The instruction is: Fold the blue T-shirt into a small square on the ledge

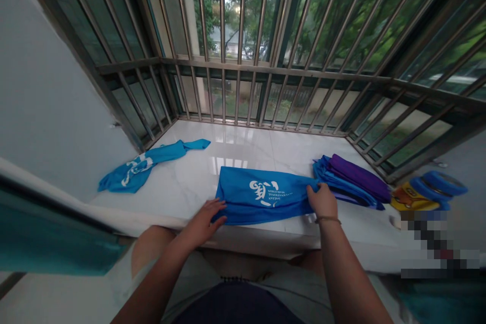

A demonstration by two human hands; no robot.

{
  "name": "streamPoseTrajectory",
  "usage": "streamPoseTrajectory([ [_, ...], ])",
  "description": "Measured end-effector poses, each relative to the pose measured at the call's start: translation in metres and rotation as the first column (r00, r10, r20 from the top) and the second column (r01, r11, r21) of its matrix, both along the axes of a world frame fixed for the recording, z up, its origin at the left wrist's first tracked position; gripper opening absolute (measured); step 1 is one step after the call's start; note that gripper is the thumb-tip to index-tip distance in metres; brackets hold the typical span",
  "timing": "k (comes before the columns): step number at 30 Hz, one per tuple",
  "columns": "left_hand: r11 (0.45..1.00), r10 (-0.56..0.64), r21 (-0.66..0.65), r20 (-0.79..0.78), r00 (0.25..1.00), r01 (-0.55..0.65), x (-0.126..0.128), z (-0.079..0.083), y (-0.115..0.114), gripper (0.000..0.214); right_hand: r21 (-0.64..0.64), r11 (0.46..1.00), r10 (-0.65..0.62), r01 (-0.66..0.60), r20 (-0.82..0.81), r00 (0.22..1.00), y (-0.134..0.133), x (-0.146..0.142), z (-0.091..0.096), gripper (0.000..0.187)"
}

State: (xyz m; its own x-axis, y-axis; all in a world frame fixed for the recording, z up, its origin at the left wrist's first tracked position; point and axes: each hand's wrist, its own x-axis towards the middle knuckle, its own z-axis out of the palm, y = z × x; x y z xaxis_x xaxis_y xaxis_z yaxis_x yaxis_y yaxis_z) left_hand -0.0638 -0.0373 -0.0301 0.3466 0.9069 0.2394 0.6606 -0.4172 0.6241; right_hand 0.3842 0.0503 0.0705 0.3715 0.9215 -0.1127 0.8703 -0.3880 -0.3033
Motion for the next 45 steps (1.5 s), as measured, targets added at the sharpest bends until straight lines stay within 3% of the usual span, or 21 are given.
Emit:
streamPoseTrajectory([
  [3, 0.991, 0.134, -0.002, 0.174, 0.976, -0.136, 0.008, 0.012, 0.025, 0.041, 0.135, 0.989, 0.042, -0.058, 0.116, 0.992, 0.006, -0.05, 0.022, 0.053],
  [6, 0.924, 0.319, -0.323, 0.347, 0.882, -0.207, 0.02, 0.026, 0.067, 0.063, 0.202, 0.923, 0.294, -0.328, 0.183, 0.938, 0.01, -0.124, 0.032, 0.039],
  [9, 0.791, 0.469, -0.588, 0.411, 0.782, -0.166, 0.033, 0.037, 0.113, 0.083, 0.201, 0.79, 0.545, -0.58, 0.203, 0.813, 0.006, -0.202, 0.023, 0.029],
  [13, 0.759, 0.496, -0.604, 0.294, 0.817, -0.243, 0.041, 0.041, 0.16, 0.071, 0.174, 0.573, 0.772, -0.801, 0.215, 0.599, -0.02, -0.27, -0.004, 0.023],
  [15, 0.756, 0.511, -0.58, 0.236, 0.827, -0.302, 0.039, 0.039, 0.174, 0.056, 0.167, 0.504, 0.82, -0.847, 0.217, 0.53, -0.034, -0.28, -0.016, 0.021],
  [19, 0.751, 0.532, -0.547, 0.169, 0.83, -0.37, 0.035, 0.029, 0.185, 0.038, 0.175, 0.36, 0.886, -0.916, 0.244, 0.395, -0.058, -0.273, -0.035, 0.015],
  [22, 0.742, 0.545, -0.534, 0.129, 0.829, -0.405, 0.031, 0.023, 0.188, 0.035, 0.214, 0.201, 0.919, -0.956, 0.298, 0.26, -0.071, -0.265, -0.049, 0.008],
  [26, 0.738, 0.591, -0.438, 0.051, 0.805, -0.514, 0.021, 0.023, 0.189, 0.028, 0.252, 0.019, 0.96, -0.967, 0.267, 0.088, -0.081, -0.261, -0.064, 0.016],
  [28, 0.729, 0.627, -0.361, 0.012, 0.779, -0.581, 0.013, 0.025, 0.183, 0.036, 0.254, -0.025, 0.975, -0.967, 0.222, 0.033, -0.083, -0.254, -0.066, 0.014],
  [29, 0.725, 0.64, -0.325, -0.006, 0.768, -0.607, 0.01, 0.025, 0.177, 0.042, 0.262, 0.007, 0.977, -0.965, 0.204, 0.062, -0.083, -0.247, -0.066, 0.012],
  [30, 0.723, 0.648, -0.296, -0.025, 0.761, -0.625, 0.007, 0.025, 0.17, 0.044, 0.278, 0.078, 0.973, -0.957, 0.19, 0.134, -0.082, -0.239, -0.066, 0.011],
  [34, 0.735, 0.622, -0.269, -0.097, 0.777, -0.622, 0.004, 0.017, 0.135, 0.041, 0.362, 0.444, 0.848, -0.82, 0.127, 0.515, -0.077, -0.199, -0.068, 0.02],
  [37, 0.773, 0.565, -0.282, -0.101, 0.819, -0.568, 0.009, 0.011, 0.118, 0.032, 0.372, 0.604, 0.721, -0.705, 0.122, 0.682, -0.072, -0.175, -0.081, 0.033],
  [40, 0.806, 0.532, -0.276, -0.051, 0.845, -0.524, 0.014, 0.008, 0.116, 0.026, 0.357, 0.674, 0.653, -0.647, 0.122, 0.748, -0.073, -0.163, -0.099, 0.041],
  [45, 0.777, 0.584, -0.315, 0.035, 0.811, -0.546, 0.009, 0.0, 0.126, 0.029, 0.364, 0.662, 0.651, -0.655, 0.153, 0.743, -0.083, -0.161, -0.118, 0.044],
])
